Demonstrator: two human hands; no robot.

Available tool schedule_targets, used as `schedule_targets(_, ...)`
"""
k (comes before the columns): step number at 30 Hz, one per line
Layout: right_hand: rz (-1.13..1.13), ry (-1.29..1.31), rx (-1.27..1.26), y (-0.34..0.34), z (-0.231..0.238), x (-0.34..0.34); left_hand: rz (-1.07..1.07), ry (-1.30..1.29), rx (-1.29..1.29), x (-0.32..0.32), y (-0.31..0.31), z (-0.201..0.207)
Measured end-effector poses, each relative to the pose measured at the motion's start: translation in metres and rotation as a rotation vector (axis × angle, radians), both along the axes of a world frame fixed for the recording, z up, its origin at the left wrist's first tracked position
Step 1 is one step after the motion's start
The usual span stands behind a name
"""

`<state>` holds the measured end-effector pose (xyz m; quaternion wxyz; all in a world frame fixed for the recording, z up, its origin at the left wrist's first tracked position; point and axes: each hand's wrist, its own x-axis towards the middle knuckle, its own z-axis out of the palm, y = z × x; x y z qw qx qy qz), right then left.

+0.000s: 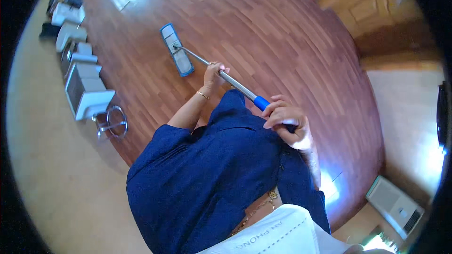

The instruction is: The recorder is mopping a wooden floor with a flat mop.

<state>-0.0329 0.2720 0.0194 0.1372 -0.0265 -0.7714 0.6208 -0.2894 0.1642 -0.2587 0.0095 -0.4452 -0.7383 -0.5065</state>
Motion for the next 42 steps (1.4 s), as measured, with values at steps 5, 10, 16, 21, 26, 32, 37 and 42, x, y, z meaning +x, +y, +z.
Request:
schedule_targets(5,-0.264,-0.002,0.066,-0.057,0.009,0.086,-0.525,-0.055,-0.102,0.059,0.028,0.017)
schedule_targets(10,-0.609,0.001,0.165,-0.124,0.018,0.156,-1.092,-0.030,-0.179,0.140,0.067,0.034)
schedule_targets(16,-1.132,0.007,0.286,-0.224,0.050,0.197,-1.609,0.108,-0.126,0.250,0.068,0.040)
schedule_targets(21,-1.270,-0.109,0.434,-0.294,0.087,0.230,-1.863,0.173,-0.289,0.370,0.033,0.039)
schedule_targets(26,-1.382,-0.162,0.572,-0.339,0.110,0.234,-1.960,0.194,-0.244,0.441,-0.013,0.057)
schedule_targets(32,-0.961,-0.385,0.784,-0.356,0.158,0.255,-2.066,0.349,-0.353,0.447,-0.050,0.119)
schedule_targets(37,-0.606,-0.469,0.879,-0.360,0.185,0.295,-1.967,0.330,-0.392,0.424,-0.064,0.150)
schedule_targets(42,-0.679,-0.212,0.942,-0.317,0.172,0.292,-1.767,0.238,-0.316,0.381,-0.063,0.151)
